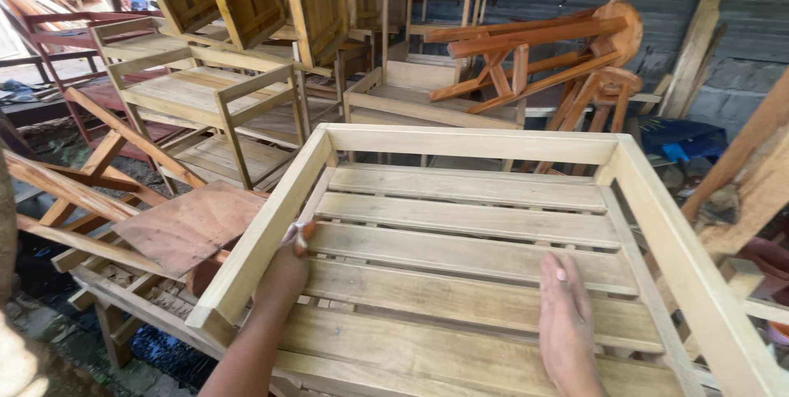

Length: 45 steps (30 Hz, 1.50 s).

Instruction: The person sands the slatted top and frame of an unfinished wooden furniture piece using a sheet of sandpaper, rubbing it back and forth across the wooden slats and rails while steadying the frame with the other hand.

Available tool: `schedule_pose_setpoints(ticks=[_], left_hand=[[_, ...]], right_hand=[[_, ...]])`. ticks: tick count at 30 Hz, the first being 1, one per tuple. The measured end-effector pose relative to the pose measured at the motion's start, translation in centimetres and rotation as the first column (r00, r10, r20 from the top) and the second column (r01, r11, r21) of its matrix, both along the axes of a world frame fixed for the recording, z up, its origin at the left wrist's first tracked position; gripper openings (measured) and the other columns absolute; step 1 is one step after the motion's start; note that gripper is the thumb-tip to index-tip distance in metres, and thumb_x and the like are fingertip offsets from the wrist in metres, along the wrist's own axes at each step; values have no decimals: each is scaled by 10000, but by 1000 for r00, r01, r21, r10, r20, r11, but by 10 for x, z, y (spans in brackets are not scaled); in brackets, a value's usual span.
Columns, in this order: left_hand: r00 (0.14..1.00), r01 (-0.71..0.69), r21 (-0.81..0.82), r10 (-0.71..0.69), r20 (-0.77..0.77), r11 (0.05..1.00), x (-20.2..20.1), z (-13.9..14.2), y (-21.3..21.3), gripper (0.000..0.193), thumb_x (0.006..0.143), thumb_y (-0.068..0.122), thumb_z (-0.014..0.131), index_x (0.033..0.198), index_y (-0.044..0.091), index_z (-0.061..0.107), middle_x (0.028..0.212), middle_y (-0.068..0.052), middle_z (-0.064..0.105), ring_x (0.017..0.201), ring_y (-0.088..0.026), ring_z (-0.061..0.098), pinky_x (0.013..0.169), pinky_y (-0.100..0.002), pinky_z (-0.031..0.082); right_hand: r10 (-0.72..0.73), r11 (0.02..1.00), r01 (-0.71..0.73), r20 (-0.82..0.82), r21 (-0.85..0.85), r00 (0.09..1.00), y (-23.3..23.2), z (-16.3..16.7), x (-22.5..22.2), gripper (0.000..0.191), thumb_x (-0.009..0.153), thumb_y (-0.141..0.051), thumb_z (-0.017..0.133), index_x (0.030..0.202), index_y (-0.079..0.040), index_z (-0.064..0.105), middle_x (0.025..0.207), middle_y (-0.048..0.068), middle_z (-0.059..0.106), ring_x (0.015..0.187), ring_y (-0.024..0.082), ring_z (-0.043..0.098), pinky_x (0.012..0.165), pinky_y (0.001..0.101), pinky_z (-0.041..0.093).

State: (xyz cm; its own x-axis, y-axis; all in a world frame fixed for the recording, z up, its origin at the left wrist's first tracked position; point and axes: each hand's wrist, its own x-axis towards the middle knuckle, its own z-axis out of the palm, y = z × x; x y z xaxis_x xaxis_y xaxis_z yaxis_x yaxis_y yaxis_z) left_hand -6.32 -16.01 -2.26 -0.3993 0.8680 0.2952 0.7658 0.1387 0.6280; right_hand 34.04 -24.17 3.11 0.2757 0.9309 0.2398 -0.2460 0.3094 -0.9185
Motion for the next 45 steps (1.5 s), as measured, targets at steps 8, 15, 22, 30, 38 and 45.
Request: schedule_pose_setpoints(ticks=[8, 15, 22, 30, 38, 45], left_hand=[[788, 476, -258, -538, -299, 841, 231, 13, -36, 350, 976, 237, 501, 1101, -11, 714, 1168, -256, 701, 1156, -404, 629, 1211, -545, 315], [123, 619, 441, -635, 763, 650, 237, 81, -73, 357, 829, 285, 825, 1078, 33, 779, 979, -58, 787, 892, -146, 700, 857, -323, 542], [617, 676, 358, -760, 203, 644, 191, 116, -35, 672, 760, 452, 857, 1292, 74, 696, 1324, -149, 675, 1224, -266, 628, 1030, -392, 487], [987, 122, 52, -116, -113, 991, 46, 30, -18, 437, 933, 426, 596, 1328, 259, 682, 1510, 100, 541, 1443, -214, 445, 1194, -422, 335], [989, 136, 84, -131, -68, 987, 34, 19, -19, 391, 925, 396, 597, 1270, 264, 729, 1451, 83, 615, 1445, -208, 471, 1193, -391, 368], [966, 170, 59, -155, -208, 984, 39, 22, -24, 466, 940, 411, 550, 1346, 206, 650, 1480, 25, 562, 1429, -263, 430, 1156, -431, 340]], right_hand=[[230, 972, -232, 46, 43, 972, 12, -14, 14, 810, 984, -325, 483, 1615, -26, 72, 1673, 181, 237, 1575, 246, 189, 1254, 348, 116], [478, 870, -459, 541, -182, 692, 32, 17, 76, 914, 670, -475, 836, 1408, -5, 572, 1378, 186, 667, 1293, 298, 592, 1058, 388, 445], [65, 970, 235, 998, -61, -10, 29, 101, 62, 559, 905, -245, 635, 1458, -262, 558, 1333, 84, 672, 1037, 309, 741, 921, 402, 585], [191, 915, 403, 906, -24, -379, 38, 30, 94, 826, 940, 29, 462, 1582, -460, 283, 1689, -86, 227, 1516, 197, 315, 1175, 499, 370], [303, 842, 523, 915, -128, -265, 57, 10, 106, 606, 1015, -520, 488, 1568, -431, 259, 1699, -125, 125, 1572, 219, 136, 1160, 758, 140], [320, 947, 95, 930, -307, -183, 51, 21, -142, 560, 1019, -243, 369, 1572, -330, 352, 1654, -112, 265, 1547, 236, 104, 1196, 698, -96]])
